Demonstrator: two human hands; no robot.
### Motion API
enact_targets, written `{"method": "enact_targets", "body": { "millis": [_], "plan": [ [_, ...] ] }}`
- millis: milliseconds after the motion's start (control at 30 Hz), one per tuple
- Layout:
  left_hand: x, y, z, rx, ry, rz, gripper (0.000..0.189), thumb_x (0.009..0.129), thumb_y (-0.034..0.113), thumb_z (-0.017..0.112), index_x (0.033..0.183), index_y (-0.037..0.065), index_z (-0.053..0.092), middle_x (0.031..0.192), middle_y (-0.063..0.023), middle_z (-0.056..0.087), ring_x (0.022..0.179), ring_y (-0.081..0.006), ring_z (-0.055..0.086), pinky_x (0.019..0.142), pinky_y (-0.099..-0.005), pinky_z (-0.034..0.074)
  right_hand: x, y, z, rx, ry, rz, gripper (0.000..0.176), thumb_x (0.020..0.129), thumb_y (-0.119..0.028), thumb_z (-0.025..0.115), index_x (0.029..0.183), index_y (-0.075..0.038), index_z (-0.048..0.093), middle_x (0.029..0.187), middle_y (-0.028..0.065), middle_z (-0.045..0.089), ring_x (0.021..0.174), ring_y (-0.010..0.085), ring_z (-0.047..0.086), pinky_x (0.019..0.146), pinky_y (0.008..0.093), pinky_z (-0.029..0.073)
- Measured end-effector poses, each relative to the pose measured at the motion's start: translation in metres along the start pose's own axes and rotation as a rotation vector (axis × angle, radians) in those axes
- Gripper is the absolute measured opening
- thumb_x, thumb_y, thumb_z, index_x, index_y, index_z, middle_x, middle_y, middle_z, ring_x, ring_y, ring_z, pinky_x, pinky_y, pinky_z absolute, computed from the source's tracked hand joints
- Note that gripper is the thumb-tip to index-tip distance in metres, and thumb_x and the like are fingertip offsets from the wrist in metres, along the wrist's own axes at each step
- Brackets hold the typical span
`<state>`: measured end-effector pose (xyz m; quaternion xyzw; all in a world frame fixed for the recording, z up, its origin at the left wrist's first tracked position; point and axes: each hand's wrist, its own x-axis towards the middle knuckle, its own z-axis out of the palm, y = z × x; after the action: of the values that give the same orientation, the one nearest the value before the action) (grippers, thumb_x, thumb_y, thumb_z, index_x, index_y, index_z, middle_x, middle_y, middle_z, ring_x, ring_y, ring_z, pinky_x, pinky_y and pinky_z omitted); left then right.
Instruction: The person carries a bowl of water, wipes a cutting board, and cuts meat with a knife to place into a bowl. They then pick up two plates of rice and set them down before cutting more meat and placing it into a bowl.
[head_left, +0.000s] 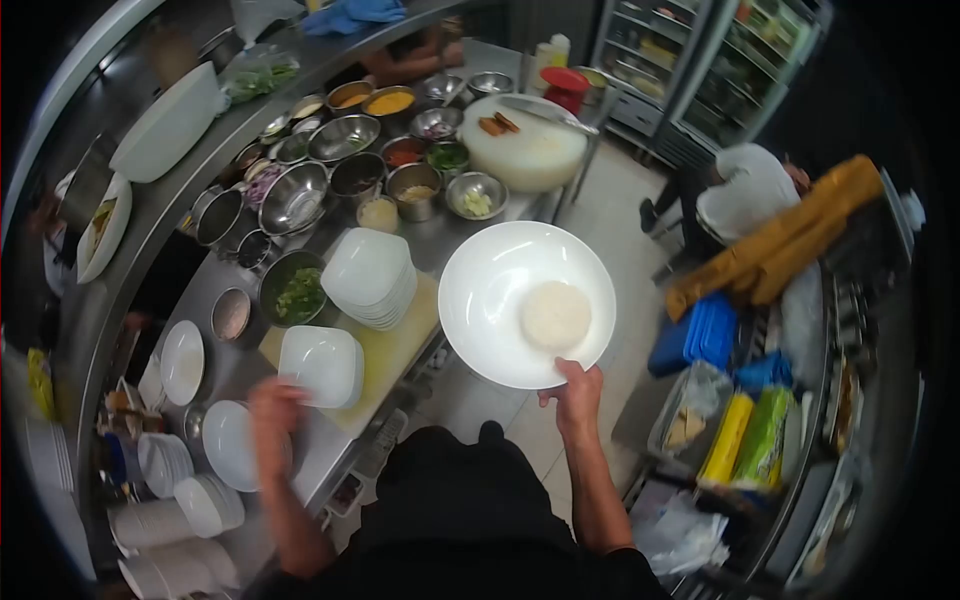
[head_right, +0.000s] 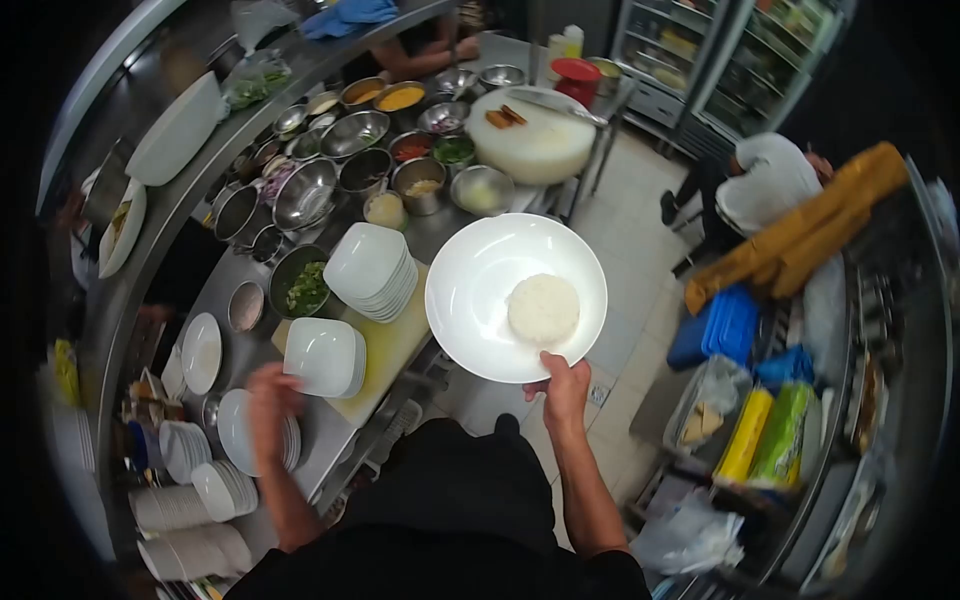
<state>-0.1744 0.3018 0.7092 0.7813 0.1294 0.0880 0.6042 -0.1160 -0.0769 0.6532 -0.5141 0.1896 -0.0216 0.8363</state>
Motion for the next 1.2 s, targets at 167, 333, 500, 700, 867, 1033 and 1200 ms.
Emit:
{"method": "enact_targets", "body": {
  "millis": [167, 333, 500, 700, 867, 1033, 1200],
  "plan": [
    [0.023, -0.031, 0.213, -0.454, -0.397, -0.086, 0.068, 0.095, 0.053, 0.046, 0.140, 0.004, 0.034, 0.115, -0.0137, 0.061, 0.098, -0.0200, 0.060, 0.081, -0.0326, 0.049, 0.057, 0.007, 0.028, 0.081, -0.068, 0.032, 0.027, 0.084, -0.011, 0.053, 0.102, 0.009, 0.054, 0.077, 0.0153, 0.063, 0.051, 0.0214, 0.059, 0.039, 0.0303, 0.047],
    [0.096, -0.021, 0.292, -0.959, -0.087, -0.250, 0.064, 0.098, 0.052, 0.036, 0.137, 0.002, 0.036, 0.123, -0.0158, 0.055, 0.106, -0.0240, 0.057, 0.086, -0.0388, 0.048, 0.100, 0.020, 0.065, 0.054, -0.090, 0.027, 0.029, 0.088, -0.011, 0.051, 0.108, 0.009, 0.054, 0.082, 0.0160, 0.064, 0.056, 0.0217, 0.061, 0.045, 0.0321, 0.051],
    [0.170, -0.045, 0.324, -1.094, 0.113, -0.240, 0.061, 0.100, 0.048, 0.032, 0.136, 0.000, 0.036, 0.132, -0.0158, 0.050, 0.122, -0.0286, 0.049, 0.101, -0.0421, 0.041, 0.176, 0.020, 0.068, -0.265, -0.317, 0.128, 0.039, 0.094, -0.027, 0.054, 0.108, 0.009, 0.055, 0.082, 0.0150, 0.064, 0.055, 0.0204, 0.061, 0.047, 0.0302, 0.051],
    [0.254, -0.065, 0.329, -1.144, 0.322, -0.347, 0.053, 0.100, 0.038, 0.041, 0.133, -0.004, 0.040, 0.125, -0.0152, 0.055, 0.113, -0.0256, 0.056, 0.097, -0.0389, 0.044, 0.345, -0.018, 0.070, -0.389, -0.399, 0.341, 0.039, 0.092, -0.032, 0.051, 0.103, 0.005, 0.056, 0.077, 0.0134, 0.062, 0.055, 0.0205, 0.060, 0.042, 0.0302, 0.049],
    [0.311, -0.055, 0.314, -1.072, 0.434, -0.417, 0.057, 0.097, 0.041, 0.048, 0.135, 0.000, 0.043, 0.132, -0.0135, 0.053, 0.122, -0.0259, 0.050, 0.103, -0.0387, 0.039, 0.416, -0.002, 0.110, -0.438, -0.606, 0.371, 0.028, 0.080, -0.008, 0.052, 0.106, 0.004, 0.054, 0.083, 0.0124, 0.063, 0.058, 0.0198, 0.060, 0.039, 0.0294, 0.046],
    [0.376, -0.069, 0.262, -1.061, 0.811, -0.229, 0.053, 0.092, 0.035, 0.059, 0.129, -0.001, 0.045, 0.122, -0.0145, 0.057, 0.111, -0.0238, 0.056, 0.094, -0.0346, 0.044, 0.425, 0.030, 0.205, -0.399, -0.708, 0.330, 0.042, 0.080, -0.013, 0.053, 0.118, 0.005, 0.049, 0.094, 0.0150, 0.062, 0.068, 0.0225, 0.063, 0.046, 0.0311, 0.050],
    [0.414, -0.064, 0.239, -0.666, 1.176, -0.402, 0.045, 0.090, 0.017, 0.057, 0.128, -0.004, 0.042, 0.121, -0.0174, 0.056, 0.110, -0.0263, 0.057, 0.093, -0.0337, 0.044, 0.407, 0.092, 0.293, -0.200, -0.760, 0.358, 0.049, 0.079, -0.004, 0.055, 0.125, 0.002, 0.043, 0.108, 0.0171, 0.059, 0.083, 0.0269, 0.064, 0.057, 0.0343, 0.055]
  ]
}}
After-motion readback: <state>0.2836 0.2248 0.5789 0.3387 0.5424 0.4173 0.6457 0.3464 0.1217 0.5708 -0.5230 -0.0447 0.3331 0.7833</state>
